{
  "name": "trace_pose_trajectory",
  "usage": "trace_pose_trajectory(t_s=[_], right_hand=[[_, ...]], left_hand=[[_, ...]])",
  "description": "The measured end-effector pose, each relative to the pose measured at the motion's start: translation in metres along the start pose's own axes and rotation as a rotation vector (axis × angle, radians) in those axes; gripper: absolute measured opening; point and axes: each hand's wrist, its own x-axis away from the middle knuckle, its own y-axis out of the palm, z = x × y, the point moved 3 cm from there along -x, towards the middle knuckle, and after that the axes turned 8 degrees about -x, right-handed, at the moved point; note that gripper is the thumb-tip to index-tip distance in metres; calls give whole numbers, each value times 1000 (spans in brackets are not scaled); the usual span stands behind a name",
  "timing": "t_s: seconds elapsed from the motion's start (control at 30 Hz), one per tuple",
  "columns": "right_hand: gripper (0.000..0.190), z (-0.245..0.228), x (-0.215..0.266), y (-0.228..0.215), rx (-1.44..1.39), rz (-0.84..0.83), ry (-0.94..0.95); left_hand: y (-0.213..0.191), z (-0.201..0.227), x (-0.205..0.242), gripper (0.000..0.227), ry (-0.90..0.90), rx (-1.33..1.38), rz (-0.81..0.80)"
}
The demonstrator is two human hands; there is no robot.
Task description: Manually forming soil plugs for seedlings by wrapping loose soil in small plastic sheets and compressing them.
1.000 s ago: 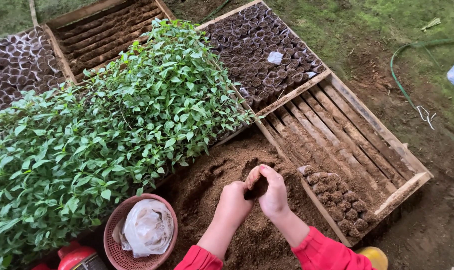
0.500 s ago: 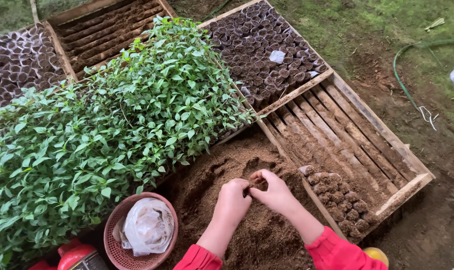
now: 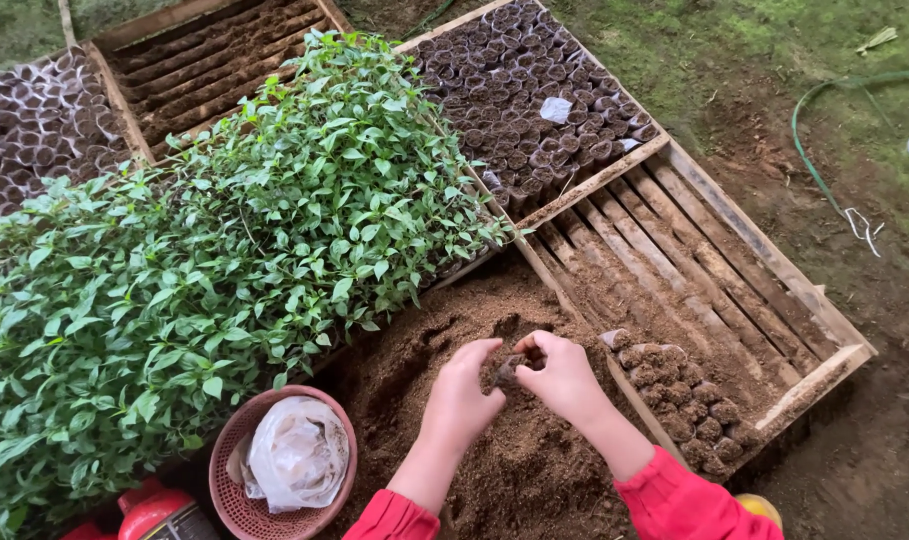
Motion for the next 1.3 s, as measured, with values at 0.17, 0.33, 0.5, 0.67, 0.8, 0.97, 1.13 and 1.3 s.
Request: trace_pose_trajectory(t_s=[0.17, 0.33, 0.5, 0.67, 0.8, 0.97, 1.13, 1.3], right_hand=[[20, -15, 5, -4, -44, -50, 0], [17, -21, -6, -20, -202, -202, 178], [24, 71, -75, 16, 158, -107, 29], [20, 121, -47, 96, 76, -148, -137], [22, 156, -49, 109, -63, -285, 206], [11, 126, -53, 63, -621, -368, 364], [13, 88, -48, 27, -839, -330, 338], [37, 19, -12, 11, -565, -206, 201]], left_hand=[[17, -7, -5, 59, -104, 198, -75], [21, -23, -10, 38, -304, 416, -106], [17, -22, -6, 38, -279, 393, -107], [17, -26, -1, 37, -237, 442, -108], [15, -28, 1, 44, -212, 420, -100], [18, -33, -3, 48, -191, 411, -93], [25, -39, -3, 42, -122, 350, -20], [22, -31, -1, 40, -149, 303, -15]])
